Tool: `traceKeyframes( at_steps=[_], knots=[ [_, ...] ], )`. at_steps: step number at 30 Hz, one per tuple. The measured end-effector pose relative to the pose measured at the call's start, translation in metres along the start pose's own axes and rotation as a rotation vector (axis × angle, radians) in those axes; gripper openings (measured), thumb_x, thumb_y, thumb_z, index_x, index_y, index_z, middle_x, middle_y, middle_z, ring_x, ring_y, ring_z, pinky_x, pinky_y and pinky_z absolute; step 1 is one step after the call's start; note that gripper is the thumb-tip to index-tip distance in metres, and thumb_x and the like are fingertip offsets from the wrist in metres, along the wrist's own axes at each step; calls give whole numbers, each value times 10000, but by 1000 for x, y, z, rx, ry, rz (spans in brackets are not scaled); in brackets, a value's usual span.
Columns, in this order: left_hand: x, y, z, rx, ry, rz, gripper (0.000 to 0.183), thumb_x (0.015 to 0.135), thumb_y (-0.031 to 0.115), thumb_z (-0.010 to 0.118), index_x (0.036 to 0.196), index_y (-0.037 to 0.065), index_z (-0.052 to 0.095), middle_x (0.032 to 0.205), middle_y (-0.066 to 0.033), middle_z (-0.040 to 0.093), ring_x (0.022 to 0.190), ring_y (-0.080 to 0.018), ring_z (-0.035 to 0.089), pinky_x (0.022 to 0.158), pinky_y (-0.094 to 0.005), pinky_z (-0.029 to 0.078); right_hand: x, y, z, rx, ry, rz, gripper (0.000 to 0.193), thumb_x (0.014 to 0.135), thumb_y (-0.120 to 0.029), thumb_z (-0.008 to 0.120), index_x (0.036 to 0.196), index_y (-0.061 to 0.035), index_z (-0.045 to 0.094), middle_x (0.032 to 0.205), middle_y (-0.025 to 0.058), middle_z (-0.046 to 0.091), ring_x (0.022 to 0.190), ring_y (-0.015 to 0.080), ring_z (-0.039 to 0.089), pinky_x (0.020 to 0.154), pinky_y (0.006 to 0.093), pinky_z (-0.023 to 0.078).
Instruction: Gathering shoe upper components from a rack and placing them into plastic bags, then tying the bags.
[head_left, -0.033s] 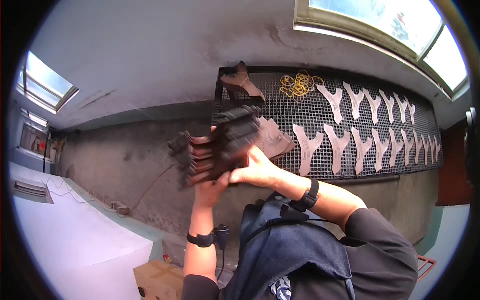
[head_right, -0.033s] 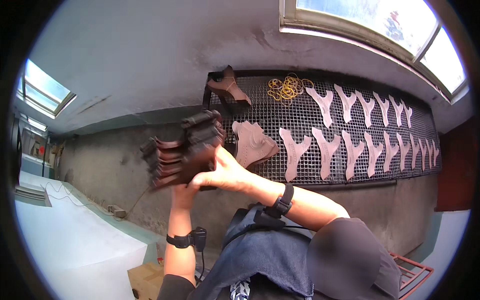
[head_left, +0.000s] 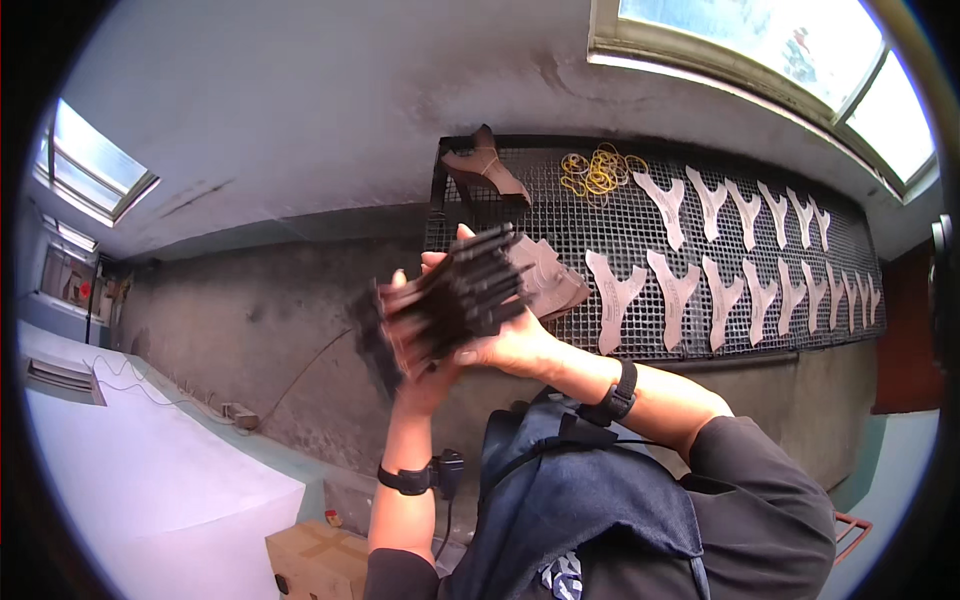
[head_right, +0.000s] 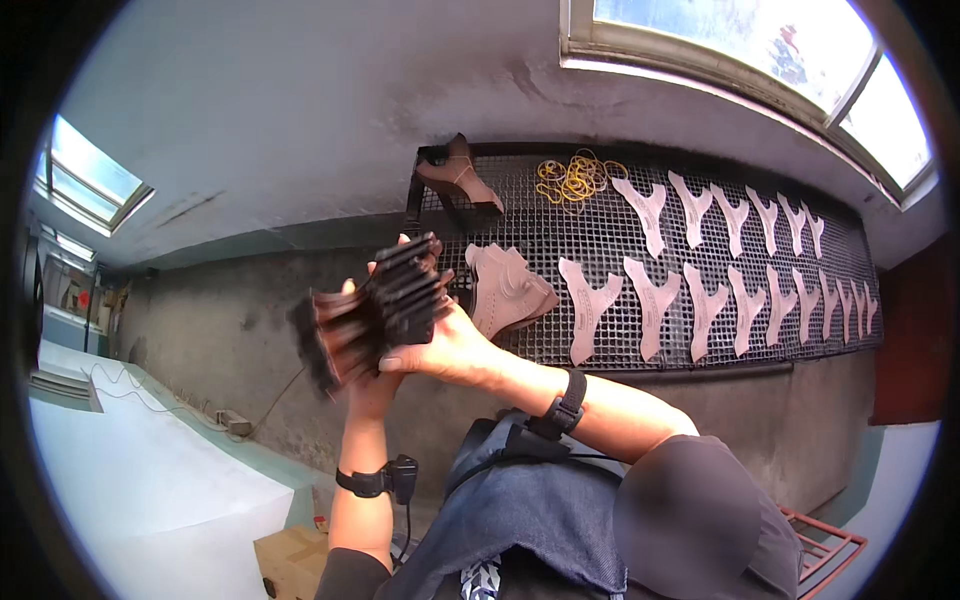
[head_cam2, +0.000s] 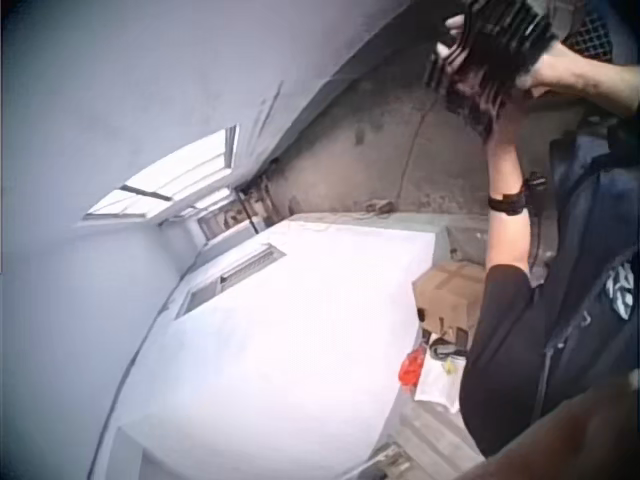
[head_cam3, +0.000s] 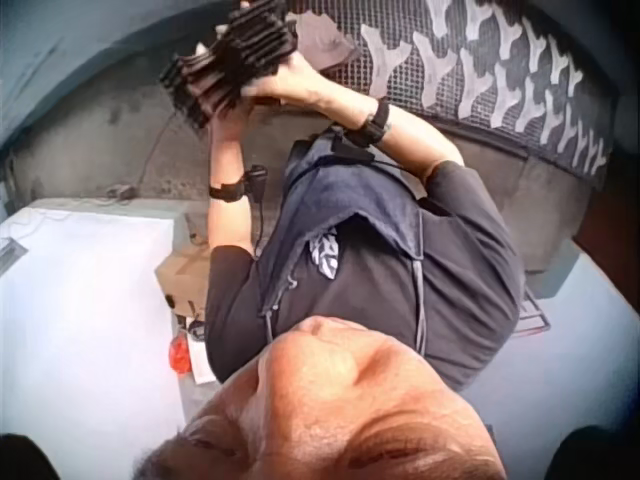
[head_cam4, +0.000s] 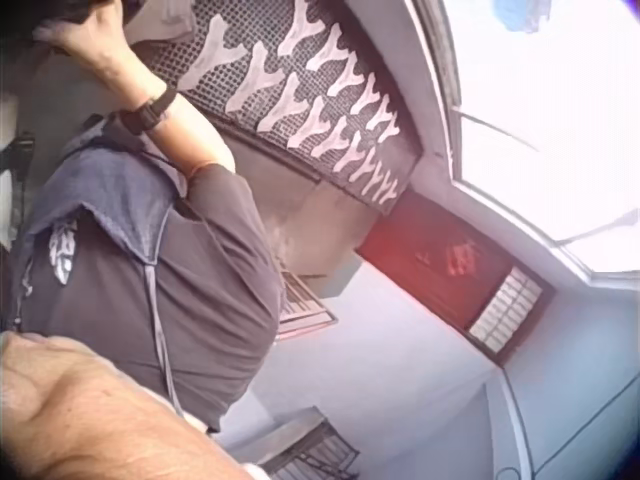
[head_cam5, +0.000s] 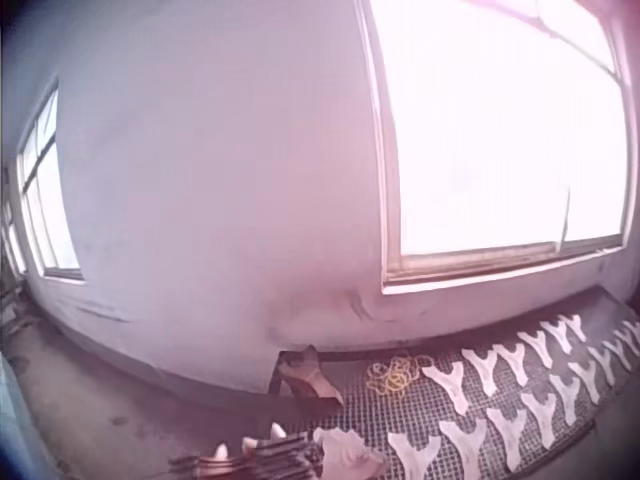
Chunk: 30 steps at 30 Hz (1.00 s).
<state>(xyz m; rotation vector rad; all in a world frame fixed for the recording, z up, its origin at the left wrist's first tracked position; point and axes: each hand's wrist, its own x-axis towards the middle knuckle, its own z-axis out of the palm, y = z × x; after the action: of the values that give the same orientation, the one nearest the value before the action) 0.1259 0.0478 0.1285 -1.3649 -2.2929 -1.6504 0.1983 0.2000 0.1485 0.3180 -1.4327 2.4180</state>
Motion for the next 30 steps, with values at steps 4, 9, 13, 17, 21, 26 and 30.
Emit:
traceKeyframes(
  at_steps=[4,9,13,17,21,26,30],
  knots=[
    [17,40,21,-200,275,-36,1366,710,743,709,1571,29,-76,1607,-219,225,1489,-368,215,1221,-505,169,2,-24,11,-133,-73,-120,1473,575,-558,928,1595,-146,-50,1559,171,292,1449,298,311,1214,489,238],
    [36,79,2,929,-34,58,1503,599,747,790,1565,52,-128,1618,-223,180,1512,-371,151,1227,-503,175,4,-51,19,136,-36,-79,1513,528,-600,924,1595,-151,-51,1618,174,201,1500,314,218,1225,495,201],
    [50,84,39,296,336,271,969,918,732,443,1513,-17,288,1499,-186,452,1431,-337,376,1219,-511,192,8,-53,-7,156,-27,-182,1504,533,-558,943,1594,-132,-34,1621,147,226,1499,297,225,1228,486,191],
    [58,78,79,-442,242,-161,1216,711,538,852,1537,26,121,1510,-176,380,1374,-290,418,1179,-438,297,7,-59,-45,224,4,-123,1382,628,-428,943,1595,-104,9,1597,115,296,1455,248,307,1197,419,275],
    [43,49,109,-192,350,-278,766,891,533,691,1356,-27,453,1228,-127,589,1162,-203,561,979,-366,473,-3,-77,-89,121,-71,254,1251,716,-292,892,1587,-70,21,1482,124,399,1372,207,364,1156,390,320],
    [43,55,137,-546,554,-393,926,798,485,808,1440,-27,379,1431,-122,459,1292,-277,479,1118,-451,390,2,-85,-223,-542,-166,32,749,830,-425,756,1442,-82,494,1349,156,584,1252,291,565,1037,407,472],
    [12,60,129,-743,609,-569,959,835,606,705,1494,16,335,1492,-117,424,1343,-266,442,1181,-454,309,-13,-55,-357,-1036,375,449,396,860,-291,670,1187,-68,674,1016,132,695,963,246,675,853,362,539]
  ],
)
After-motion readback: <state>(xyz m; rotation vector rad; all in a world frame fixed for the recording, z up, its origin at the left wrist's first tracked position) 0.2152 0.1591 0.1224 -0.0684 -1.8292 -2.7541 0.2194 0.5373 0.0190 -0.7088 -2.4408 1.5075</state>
